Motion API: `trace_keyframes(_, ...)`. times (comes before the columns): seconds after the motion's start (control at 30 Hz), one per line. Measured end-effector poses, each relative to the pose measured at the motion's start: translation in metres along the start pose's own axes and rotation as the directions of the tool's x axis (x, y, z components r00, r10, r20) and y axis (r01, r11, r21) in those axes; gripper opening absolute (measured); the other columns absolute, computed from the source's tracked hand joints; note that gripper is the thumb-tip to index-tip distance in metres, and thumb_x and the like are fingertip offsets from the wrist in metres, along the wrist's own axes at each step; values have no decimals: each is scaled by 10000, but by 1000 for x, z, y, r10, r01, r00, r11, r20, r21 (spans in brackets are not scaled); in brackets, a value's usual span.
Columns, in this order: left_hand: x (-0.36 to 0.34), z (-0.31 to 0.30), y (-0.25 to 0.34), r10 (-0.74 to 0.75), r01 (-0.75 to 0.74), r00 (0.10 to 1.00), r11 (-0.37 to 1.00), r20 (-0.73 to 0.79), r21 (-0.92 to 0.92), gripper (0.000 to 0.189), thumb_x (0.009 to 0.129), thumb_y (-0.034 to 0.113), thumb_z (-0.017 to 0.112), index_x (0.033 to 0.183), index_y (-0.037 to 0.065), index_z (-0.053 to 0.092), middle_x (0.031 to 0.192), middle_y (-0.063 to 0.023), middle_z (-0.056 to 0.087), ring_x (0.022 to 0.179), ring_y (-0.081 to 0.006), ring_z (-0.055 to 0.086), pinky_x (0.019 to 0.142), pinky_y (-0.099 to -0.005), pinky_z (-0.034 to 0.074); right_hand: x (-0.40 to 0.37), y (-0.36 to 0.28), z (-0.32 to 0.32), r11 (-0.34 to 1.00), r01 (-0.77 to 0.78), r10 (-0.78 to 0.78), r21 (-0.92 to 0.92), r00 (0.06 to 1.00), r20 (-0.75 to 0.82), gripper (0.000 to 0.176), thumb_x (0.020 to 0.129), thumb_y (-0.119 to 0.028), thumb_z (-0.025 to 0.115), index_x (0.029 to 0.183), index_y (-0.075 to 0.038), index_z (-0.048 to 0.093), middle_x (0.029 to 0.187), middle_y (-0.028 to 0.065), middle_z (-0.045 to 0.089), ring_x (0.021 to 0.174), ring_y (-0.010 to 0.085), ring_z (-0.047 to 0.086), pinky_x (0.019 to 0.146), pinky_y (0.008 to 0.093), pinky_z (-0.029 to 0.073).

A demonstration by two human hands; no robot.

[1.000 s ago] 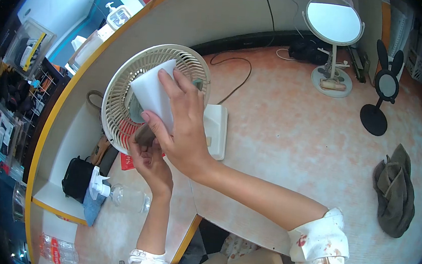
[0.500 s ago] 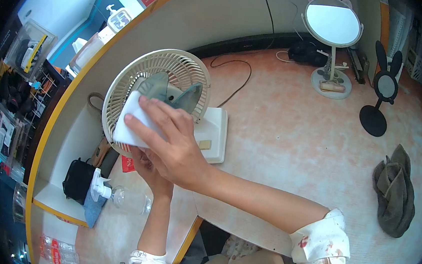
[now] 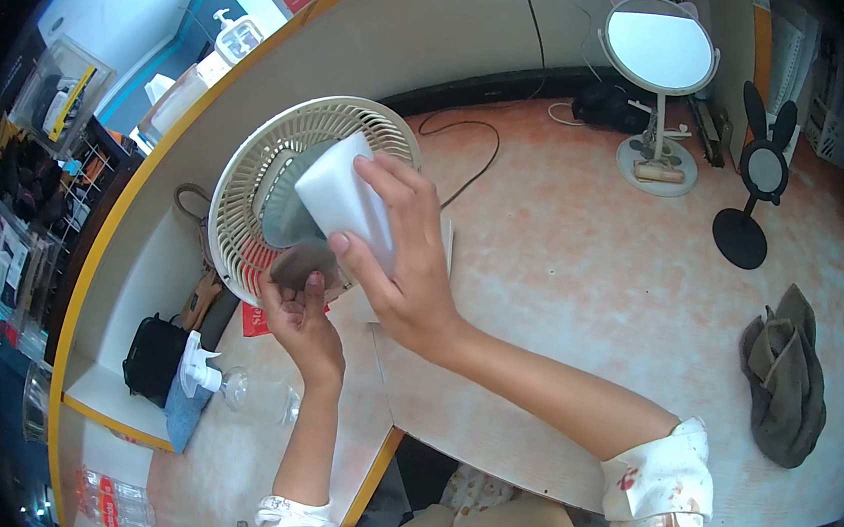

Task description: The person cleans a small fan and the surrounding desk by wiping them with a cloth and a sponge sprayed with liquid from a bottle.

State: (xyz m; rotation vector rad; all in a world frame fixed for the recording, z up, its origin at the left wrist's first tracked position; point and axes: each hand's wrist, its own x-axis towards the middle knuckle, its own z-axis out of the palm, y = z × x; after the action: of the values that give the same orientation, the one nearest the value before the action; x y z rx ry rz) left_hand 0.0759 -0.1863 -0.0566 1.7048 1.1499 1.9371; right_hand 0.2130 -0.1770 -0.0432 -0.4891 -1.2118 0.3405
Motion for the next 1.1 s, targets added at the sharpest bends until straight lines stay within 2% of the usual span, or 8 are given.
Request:
trace_keyframes(0.13, -2, 0, 1, 35, -35, 999, 999, 39, -3, 349, 906, 53, 608, 1220, -1, 465, 1136, -117, 578, 1021, -174, 576, 889, -297, 456, -5, -18, 23, 986, -7, 8, -166, 1000, 6, 575, 886, -198, 637, 1377, -36, 387, 1321, 174, 437, 1193, 286, 451, 959, 365, 395)
trace_keyframes(0.2, -5, -2, 5, 73, -76, 995, 996, 67, 52, 399, 879, 83, 648, 1224, 6, 464, 1137, -116, 577, 1024, -176, 577, 891, -300, 454, -14, -23, 38, 992, -40, 41, -120, 999, 7, 573, 883, -203, 644, 1373, -40, 396, 1309, 169, 448, 1185, 289, 457, 958, 363, 395)
trace_keyframes(0.27, -6, -6, -9, 12, -7, 998, 998, 67, -69, 484, 839, 169, 690, 1239, 23, 461, 1136, -105, 573, 1016, -175, 582, 881, -306, 462, -22, -28, 42, 994, -87, 88, -64, 996, 19, 559, 886, -210, 637, 1361, -29, 403, 1296, 182, 446, 1182, 314, 451, 977, 382, 379)
trace_keyframes(0.37, -5, -4, 1, 77, -73, 992, 996, 101, -45, 481, 848, 197, 663, 1248, 27, 459, 1135, -95, 571, 1013, -175, 586, 869, -307, 469, -27, -39, 39, 983, -185, 183, 23, 981, 68, 534, 898, -223, 615, 1340, -4, 410, 1278, 212, 435, 1182, 358, 437, 1017, 417, 349)
trace_keyframes(0.53, -1, -17, -20, -57, 66, 994, 994, 99, -90, 403, 888, 156, 601, 1241, 17, 466, 1144, -100, 572, 1026, -172, 581, 856, -285, 470, -46, -51, 13, 932, -356, 329, 67, 908, 258, 520, 904, -227, 608, 1335, -4, 421, 1254, 197, 461, 1177, 333, 455, 1011, 393, 354)
trace_keyframes(0.7, -1, 0, 0, -29, 31, 999, 995, 23, -99, 345, 869, -54, 555, 1200, 2, 472, 1128, -118, 580, 1068, -181, 571, 927, -308, 452, -30, -43, 2, 911, -313, 295, 267, 950, 108, 505, 927, -240, 585, 1342, -14, 408, 1242, 155, 486, 1175, 254, 473, 974, 354, 383)
trace_keyframes(0.93, -2, -3, -1, -5, 6, 998, 1000, 62, -27, 304, 917, -34, 522, 1216, -14, 471, 1158, -128, 565, 1060, -187, 569, 932, -308, 446, -13, -35, 36, 840, -359, 387, 407, 922, 15, 497, 965, -295, 539, 1333, -5, 374, 1233, 118, 466, 1121, 182, 476, 938, 313, 419)
trace_keyframes(1.1, 0, -4, -5, 66, -63, 995, 997, 70, -47, 406, 846, 77, 665, 1202, 4, 484, 1123, -119, 598, 1021, -181, 594, 895, -320, 469, -26, -54, 29, 710, -514, 532, 481, 839, 110, 492, 970, -307, 527, 1319, 9, 386, 1213, 121, 490, 1109, 173, 486, 899, 302, 443)
